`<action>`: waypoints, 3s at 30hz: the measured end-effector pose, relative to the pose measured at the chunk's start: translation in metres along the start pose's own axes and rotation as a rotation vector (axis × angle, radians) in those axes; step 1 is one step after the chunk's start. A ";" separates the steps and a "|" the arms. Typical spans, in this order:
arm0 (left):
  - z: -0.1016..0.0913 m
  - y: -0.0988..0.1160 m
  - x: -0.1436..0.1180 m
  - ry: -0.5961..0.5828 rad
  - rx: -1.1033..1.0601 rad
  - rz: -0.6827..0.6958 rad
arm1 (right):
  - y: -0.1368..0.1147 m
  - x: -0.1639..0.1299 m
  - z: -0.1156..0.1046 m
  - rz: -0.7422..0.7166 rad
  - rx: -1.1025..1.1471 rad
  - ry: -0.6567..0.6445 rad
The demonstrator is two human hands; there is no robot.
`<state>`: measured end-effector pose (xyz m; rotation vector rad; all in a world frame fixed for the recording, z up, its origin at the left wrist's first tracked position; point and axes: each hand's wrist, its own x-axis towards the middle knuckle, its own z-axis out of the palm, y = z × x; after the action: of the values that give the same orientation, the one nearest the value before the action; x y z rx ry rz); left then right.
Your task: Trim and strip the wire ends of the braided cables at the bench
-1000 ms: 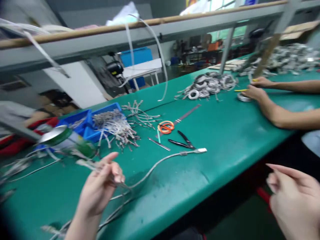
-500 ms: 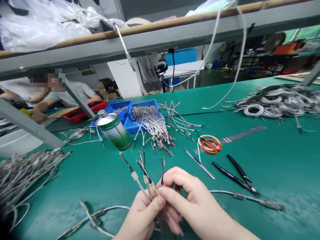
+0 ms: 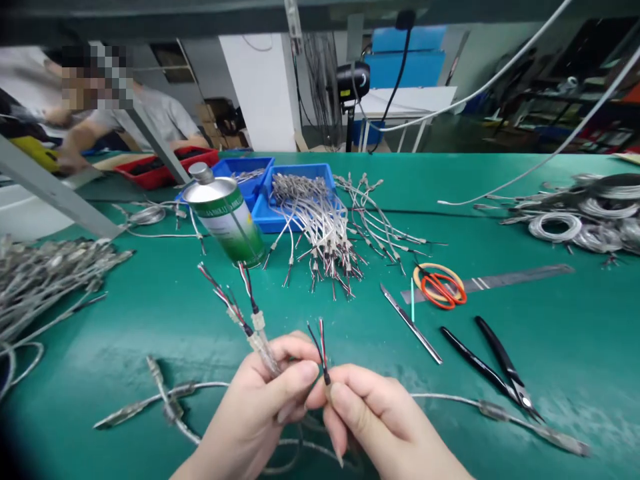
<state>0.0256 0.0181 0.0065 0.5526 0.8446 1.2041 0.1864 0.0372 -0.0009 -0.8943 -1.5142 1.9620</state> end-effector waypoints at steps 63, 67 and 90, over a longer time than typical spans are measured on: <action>-0.001 -0.005 0.003 0.008 -0.076 -0.106 | 0.000 -0.004 0.009 0.284 0.540 -0.020; -0.001 -0.006 0.004 0.005 -0.053 -0.133 | -0.003 -0.004 0.010 0.312 0.590 0.002; 0.002 -0.007 0.003 0.067 -0.143 -0.077 | -0.005 -0.001 0.008 0.244 0.511 0.101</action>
<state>0.0317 0.0194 0.0015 0.3617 0.8216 1.2069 0.1810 0.0327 0.0057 -0.9592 -0.8106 2.2847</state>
